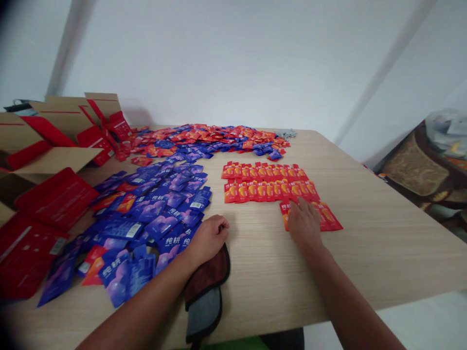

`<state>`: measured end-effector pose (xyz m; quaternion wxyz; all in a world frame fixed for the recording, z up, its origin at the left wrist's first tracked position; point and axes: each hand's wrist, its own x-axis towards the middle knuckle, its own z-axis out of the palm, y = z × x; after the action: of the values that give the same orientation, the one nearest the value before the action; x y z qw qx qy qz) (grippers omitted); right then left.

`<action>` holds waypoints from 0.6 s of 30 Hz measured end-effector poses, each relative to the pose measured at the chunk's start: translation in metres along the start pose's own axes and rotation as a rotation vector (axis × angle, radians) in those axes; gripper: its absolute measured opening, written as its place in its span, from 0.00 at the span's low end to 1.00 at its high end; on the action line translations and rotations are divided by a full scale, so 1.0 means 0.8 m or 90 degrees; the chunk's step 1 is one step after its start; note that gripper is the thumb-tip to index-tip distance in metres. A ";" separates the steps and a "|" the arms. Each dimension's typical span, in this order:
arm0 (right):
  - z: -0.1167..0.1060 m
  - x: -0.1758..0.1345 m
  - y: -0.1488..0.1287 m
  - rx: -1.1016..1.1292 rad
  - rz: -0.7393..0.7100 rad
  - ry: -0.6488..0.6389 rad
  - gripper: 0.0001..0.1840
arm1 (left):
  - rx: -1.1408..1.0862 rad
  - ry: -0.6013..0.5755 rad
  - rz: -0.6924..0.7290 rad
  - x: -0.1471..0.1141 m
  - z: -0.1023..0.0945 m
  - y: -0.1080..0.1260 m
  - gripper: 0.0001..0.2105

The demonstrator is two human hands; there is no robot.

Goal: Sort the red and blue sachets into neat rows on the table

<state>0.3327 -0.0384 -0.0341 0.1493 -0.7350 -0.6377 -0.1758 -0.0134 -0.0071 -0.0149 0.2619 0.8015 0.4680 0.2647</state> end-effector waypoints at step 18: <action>0.052 -0.015 0.004 -0.033 -0.133 -0.079 0.31 | 0.005 -0.002 -0.012 -0.004 -0.002 0.005 0.09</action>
<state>0.3376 -0.0313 -0.0766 0.0714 -0.6779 -0.7138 -0.1610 -0.0132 -0.0109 -0.0121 0.2621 0.7987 0.4758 0.2589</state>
